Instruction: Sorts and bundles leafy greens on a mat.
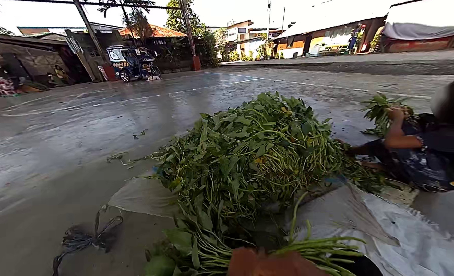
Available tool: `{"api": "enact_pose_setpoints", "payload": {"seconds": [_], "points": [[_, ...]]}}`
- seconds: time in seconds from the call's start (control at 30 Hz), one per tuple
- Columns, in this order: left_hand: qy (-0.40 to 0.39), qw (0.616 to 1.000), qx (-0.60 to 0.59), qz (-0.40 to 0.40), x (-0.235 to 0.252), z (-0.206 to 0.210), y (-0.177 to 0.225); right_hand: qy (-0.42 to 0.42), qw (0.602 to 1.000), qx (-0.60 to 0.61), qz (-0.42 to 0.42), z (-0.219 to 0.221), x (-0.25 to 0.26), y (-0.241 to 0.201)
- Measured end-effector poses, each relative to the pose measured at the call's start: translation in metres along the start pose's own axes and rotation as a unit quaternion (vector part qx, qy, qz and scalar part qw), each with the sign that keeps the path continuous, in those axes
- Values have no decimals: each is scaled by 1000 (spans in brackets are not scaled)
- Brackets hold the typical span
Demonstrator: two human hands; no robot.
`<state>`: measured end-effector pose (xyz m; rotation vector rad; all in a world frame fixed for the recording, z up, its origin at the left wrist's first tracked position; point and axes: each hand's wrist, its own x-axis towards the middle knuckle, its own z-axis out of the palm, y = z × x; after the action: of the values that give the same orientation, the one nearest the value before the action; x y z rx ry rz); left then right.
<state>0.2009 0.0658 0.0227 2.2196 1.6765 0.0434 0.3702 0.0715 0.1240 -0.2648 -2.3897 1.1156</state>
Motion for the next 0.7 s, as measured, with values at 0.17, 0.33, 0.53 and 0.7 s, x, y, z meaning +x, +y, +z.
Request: {"api": "enact_pose_setpoints", "payload": {"seconds": [0.17,0.33,0.53,0.7], "points": [[67,965,-88,236,-20,18,-7,-61,963,174,196,-83,34,89],[153,781,-591,130,-25,38,-29,119,866,420,242,-33,-65,162],[81,659,-729,-168,23,59,-2,218,827,492,163,50,-120,157],[-13,811,-574,-115,58,50,34,185,958,-199,88,18,-119,113]]}}
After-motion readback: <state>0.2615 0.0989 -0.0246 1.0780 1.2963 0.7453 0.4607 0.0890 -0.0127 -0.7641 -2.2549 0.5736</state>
